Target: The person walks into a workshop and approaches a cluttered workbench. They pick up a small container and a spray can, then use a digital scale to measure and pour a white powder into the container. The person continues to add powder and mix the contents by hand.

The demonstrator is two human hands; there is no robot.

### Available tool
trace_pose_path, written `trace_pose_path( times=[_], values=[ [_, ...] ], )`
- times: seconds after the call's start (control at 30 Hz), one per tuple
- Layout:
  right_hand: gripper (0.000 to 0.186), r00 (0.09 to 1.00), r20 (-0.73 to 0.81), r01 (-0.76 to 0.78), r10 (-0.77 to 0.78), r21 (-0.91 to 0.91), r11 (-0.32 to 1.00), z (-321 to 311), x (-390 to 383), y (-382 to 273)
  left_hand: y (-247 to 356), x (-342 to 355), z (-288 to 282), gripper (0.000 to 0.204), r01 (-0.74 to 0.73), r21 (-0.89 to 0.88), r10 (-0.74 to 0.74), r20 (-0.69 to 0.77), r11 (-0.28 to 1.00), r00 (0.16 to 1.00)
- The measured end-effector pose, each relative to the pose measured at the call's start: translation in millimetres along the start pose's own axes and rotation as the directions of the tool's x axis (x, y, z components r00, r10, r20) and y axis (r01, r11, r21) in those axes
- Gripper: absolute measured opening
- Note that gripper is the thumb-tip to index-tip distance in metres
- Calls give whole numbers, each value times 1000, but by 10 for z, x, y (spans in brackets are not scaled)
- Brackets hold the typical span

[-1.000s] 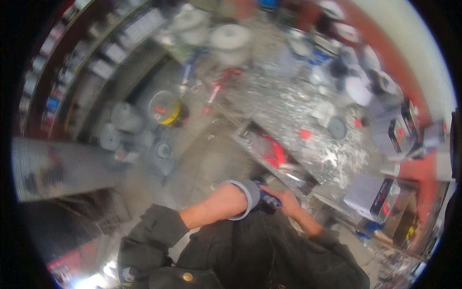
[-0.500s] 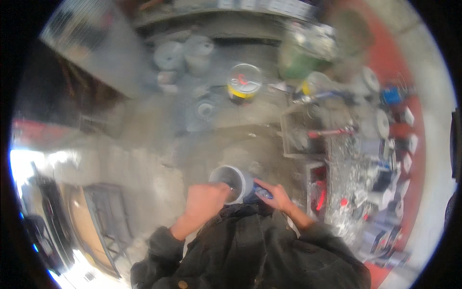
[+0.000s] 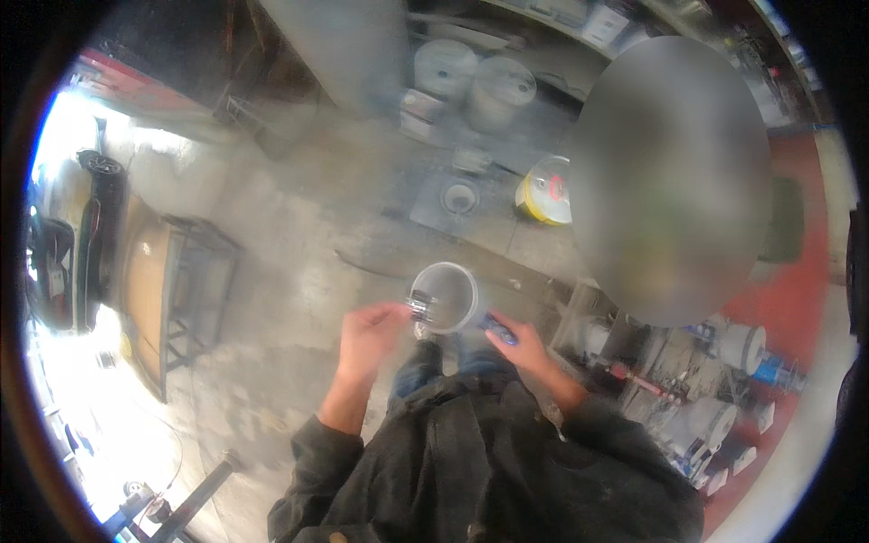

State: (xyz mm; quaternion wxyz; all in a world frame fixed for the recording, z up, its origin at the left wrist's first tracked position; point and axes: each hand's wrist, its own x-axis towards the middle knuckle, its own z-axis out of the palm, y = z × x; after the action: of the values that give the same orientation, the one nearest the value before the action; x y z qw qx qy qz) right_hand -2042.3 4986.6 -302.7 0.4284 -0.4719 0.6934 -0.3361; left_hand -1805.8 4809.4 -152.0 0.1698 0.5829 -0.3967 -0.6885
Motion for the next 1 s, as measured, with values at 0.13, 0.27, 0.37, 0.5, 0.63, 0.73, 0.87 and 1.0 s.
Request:
trace_pose_path(
  times=[0.13, 0.27, 0.37, 0.5, 0.63, 0.73, 0.87, 1.0],
  values=[
    [49, 999, -2, -32, 32, 32, 999, -130, 295, 369, 136, 96, 76, 20, -4, -192, -14, -90, 981, 996],
    [46, 989, -127, -84, 81, -14, 996, -268, 515, 772, 181, 145, 44, 19, -76, -335, 4, -211, 939, 978],
    [46, 935, -109, -353, 338, -195, 915, -457, 689, 898, 121, 153, -35, 18, -146, -374, 5, -352, 916, 936],
    [46, 929, -144, -368, 341, -265, 891, -590, 955, 1230, -26, 167, -257, 23, -257, -442, 59, -414, 859, 909],
    [52, 886, -133, -463, 445, -311, 830, -648, 1172, 1423, -39, 95, -338, 23, -284, -460, 33, -482, 841, 876],
    [55, 877, -116, -480, 466, -248, 842, -711, 1294, 1847, 79, 136, -324, 20, -285, -453, 24, -500, 845, 866],
    [54, 854, -102, -518, 510, -246, 819, -677, 1456, 1928, 152, 103, -343, 25, -318, -465, 46, -507, 826, 861],
    [50, 883, -114, -460, 455, -399, 793, -689, 1575, 1738, 168, 115, -373, 28, -333, -459, 63, -510, 823, 858]
  ],
)
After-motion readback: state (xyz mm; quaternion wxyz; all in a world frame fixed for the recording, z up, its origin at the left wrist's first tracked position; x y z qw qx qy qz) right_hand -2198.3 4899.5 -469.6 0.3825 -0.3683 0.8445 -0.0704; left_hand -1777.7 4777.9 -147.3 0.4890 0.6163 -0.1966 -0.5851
